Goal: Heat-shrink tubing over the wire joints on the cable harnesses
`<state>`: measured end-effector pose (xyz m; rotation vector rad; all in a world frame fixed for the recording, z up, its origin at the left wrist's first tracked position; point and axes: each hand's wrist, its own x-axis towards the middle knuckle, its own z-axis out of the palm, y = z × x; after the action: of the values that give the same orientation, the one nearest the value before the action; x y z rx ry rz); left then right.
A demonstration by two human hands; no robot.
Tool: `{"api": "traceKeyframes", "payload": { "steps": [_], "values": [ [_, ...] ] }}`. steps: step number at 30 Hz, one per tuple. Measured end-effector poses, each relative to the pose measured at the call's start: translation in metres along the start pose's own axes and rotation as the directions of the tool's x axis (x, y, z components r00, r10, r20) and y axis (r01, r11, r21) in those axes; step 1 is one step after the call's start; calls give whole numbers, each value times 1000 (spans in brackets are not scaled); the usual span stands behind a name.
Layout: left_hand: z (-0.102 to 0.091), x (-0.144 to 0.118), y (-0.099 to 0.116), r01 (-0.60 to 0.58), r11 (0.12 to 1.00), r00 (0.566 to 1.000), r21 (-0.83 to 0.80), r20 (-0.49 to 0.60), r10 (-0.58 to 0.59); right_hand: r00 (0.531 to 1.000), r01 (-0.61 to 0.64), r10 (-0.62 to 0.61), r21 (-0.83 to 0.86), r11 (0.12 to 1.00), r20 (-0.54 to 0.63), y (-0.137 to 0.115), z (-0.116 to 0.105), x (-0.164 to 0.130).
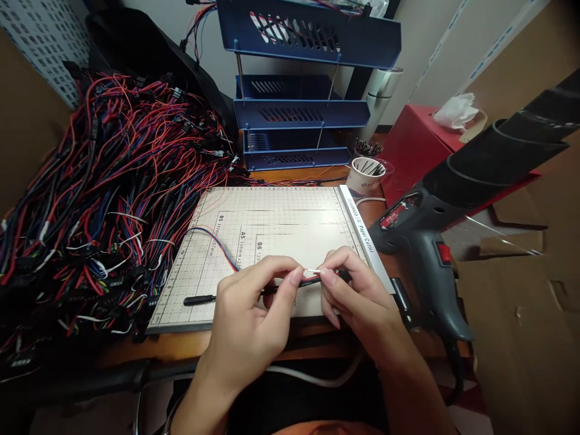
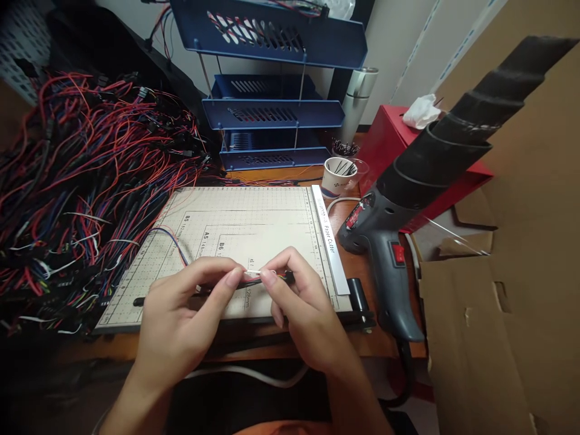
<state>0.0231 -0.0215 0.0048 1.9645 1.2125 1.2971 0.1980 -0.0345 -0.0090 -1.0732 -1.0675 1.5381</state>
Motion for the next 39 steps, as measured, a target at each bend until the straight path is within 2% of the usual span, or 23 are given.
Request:
{"api": "traceKeyframes", "payload": {
  "steps": [6,11,18,23,28,30,33,39],
  "values": [
    [1,-3,-3,62,997,998,-52,10,-61,999,36,-37,13,999,24,0,2,2],
    [0,-4,-3,47,998,999,-44,-4,-47,994,93,-95,-40,995,-46,3,9,2],
    [-1,-3,-3,83,995,997,-64,-2,-83,994,76,-80,-54,996,-76,2,12,1],
    [0,-4,3,-22,999,997,25,-69,24,995,76,-75,19,997,-59,4,6,2],
    [3,-10,16,-162,976,983,142,-62,172,998,11,-26,254,967,57,3,-2,2],
    [5,-10,20,-194,965,975,176,-74,209,998,-30,9,329,944,66,0,-3,2],
    [8,-9,24,-215,951,970,221,-67,234,997,-65,50,363,929,52,-2,-3,1],
    [7,-6,26,-226,935,969,275,-37,245,996,-27,-5,364,931,87,2,-5,3]
  ]
}}
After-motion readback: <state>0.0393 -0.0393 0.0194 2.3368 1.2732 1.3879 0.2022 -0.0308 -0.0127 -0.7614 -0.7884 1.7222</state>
